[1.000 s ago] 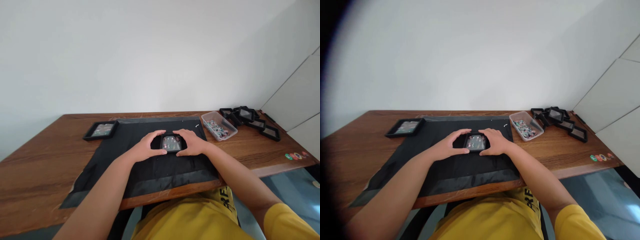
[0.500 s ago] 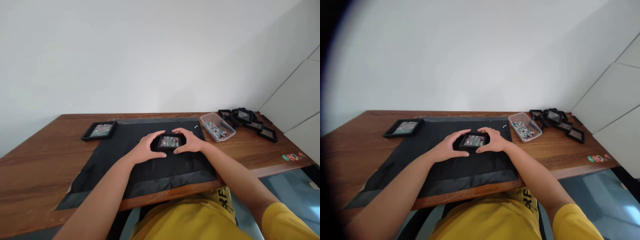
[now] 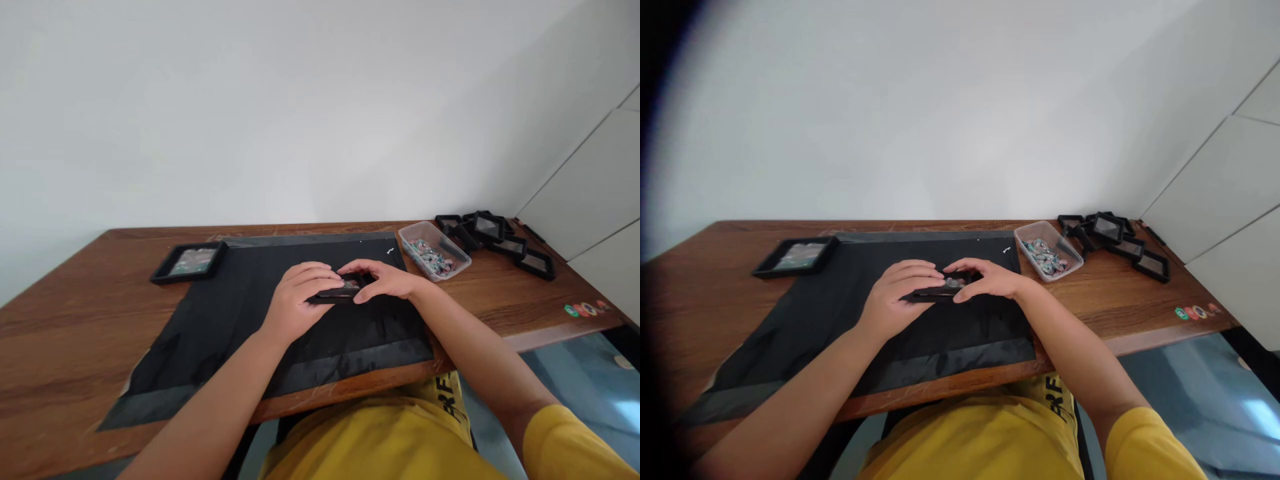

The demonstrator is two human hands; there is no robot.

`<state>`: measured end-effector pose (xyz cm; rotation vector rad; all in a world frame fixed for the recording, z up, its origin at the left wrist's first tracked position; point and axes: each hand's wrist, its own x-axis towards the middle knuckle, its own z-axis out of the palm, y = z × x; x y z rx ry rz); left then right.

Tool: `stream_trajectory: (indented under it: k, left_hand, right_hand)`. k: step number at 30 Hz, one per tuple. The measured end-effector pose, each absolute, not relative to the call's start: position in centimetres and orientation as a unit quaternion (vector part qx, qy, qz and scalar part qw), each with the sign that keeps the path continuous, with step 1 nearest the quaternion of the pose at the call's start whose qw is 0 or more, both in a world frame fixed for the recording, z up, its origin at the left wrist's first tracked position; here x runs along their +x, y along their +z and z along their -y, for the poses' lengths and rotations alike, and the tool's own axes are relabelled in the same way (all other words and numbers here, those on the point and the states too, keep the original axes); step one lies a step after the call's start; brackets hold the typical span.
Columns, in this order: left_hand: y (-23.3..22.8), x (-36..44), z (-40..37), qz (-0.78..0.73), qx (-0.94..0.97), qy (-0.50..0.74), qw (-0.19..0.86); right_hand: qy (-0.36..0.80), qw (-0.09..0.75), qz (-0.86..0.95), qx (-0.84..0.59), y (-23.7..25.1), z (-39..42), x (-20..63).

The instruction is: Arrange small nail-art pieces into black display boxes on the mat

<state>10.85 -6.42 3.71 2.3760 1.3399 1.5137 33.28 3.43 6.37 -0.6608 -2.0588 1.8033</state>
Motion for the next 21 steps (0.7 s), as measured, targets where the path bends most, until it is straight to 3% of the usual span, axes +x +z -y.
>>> stream_trajectory:
  k: [13,21]
  left_hand:
    - [4.4,10.7,6.7,-0.455,0.701,0.547,0.052]
    - [4.6,10.5,6.9,-0.482,0.679,0.549,0.067]
  right_hand:
    - [0.595,0.207,0.753,-0.189,5.6,-3.7,33.5]
    - [0.385,0.323,0.836,-0.219,6.1,-2.1,33.0]
